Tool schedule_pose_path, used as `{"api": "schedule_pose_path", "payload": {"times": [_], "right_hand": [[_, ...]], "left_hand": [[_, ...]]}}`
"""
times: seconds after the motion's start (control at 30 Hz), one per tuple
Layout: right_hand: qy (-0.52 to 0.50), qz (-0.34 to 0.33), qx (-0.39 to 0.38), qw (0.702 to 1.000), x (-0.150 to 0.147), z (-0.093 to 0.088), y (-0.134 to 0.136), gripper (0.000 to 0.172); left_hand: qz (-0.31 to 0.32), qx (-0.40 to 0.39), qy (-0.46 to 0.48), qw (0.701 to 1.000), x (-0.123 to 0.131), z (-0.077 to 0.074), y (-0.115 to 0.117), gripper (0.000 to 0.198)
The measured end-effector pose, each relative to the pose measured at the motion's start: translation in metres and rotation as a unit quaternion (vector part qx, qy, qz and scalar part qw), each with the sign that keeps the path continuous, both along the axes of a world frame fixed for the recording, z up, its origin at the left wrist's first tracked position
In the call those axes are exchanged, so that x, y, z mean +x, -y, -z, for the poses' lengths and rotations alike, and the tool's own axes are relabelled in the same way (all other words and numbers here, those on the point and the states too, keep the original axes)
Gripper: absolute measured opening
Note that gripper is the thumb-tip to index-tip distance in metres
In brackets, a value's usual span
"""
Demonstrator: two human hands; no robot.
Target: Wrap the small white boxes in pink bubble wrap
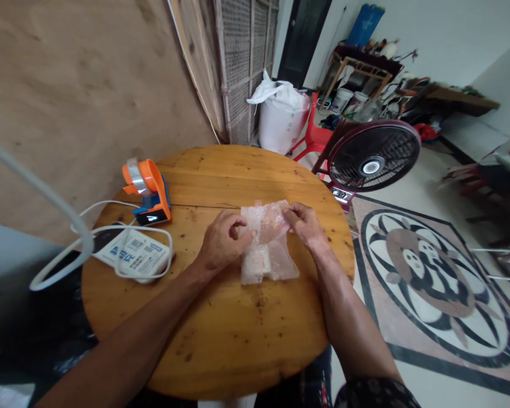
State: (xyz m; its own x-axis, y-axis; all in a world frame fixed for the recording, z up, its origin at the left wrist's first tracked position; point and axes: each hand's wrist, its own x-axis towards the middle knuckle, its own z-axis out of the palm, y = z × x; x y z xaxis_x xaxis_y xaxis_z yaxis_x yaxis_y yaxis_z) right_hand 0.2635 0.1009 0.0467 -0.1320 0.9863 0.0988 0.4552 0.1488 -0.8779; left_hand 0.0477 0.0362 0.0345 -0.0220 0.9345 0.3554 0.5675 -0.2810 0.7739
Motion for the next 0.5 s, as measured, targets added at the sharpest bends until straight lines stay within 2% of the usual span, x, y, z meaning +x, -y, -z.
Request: {"api": "schedule_pose_path", "payload": {"times": [0.13, 0.23, 0.3, 0.37, 0.5], "right_hand": [[0.028, 0.013, 0.013, 0.999, 0.001, -0.001, 0.0, 0.029], [0.006, 0.004, -0.002, 1.0, -0.001, -0.002, 0.002, 0.029], [-0.063, -0.011, -0.047, 0.997, -0.004, -0.004, 0.004, 0.029], [-0.144, -0.019, -0.111, 0.983, -0.007, -0.005, 0.005, 0.029], [-0.235, -0.033, -0.21, 0.948, -0.01, -0.007, 0.007, 0.034]], "left_hand": [[-0.036, 0.034, -0.015, 0.999, 0.0, -0.001, 0.003, 0.014], [0.021, 0.025, 0.011, 0.999, 0.002, 0.0, 0.004, 0.013], [0.066, 0.021, 0.036, 0.997, 0.005, 0.001, 0.005, 0.014], [0.083, 0.016, 0.052, 0.995, 0.008, 0.002, 0.006, 0.015], [0.062, -0.014, 0.073, 0.995, 0.01, 0.003, 0.006, 0.01]]}}
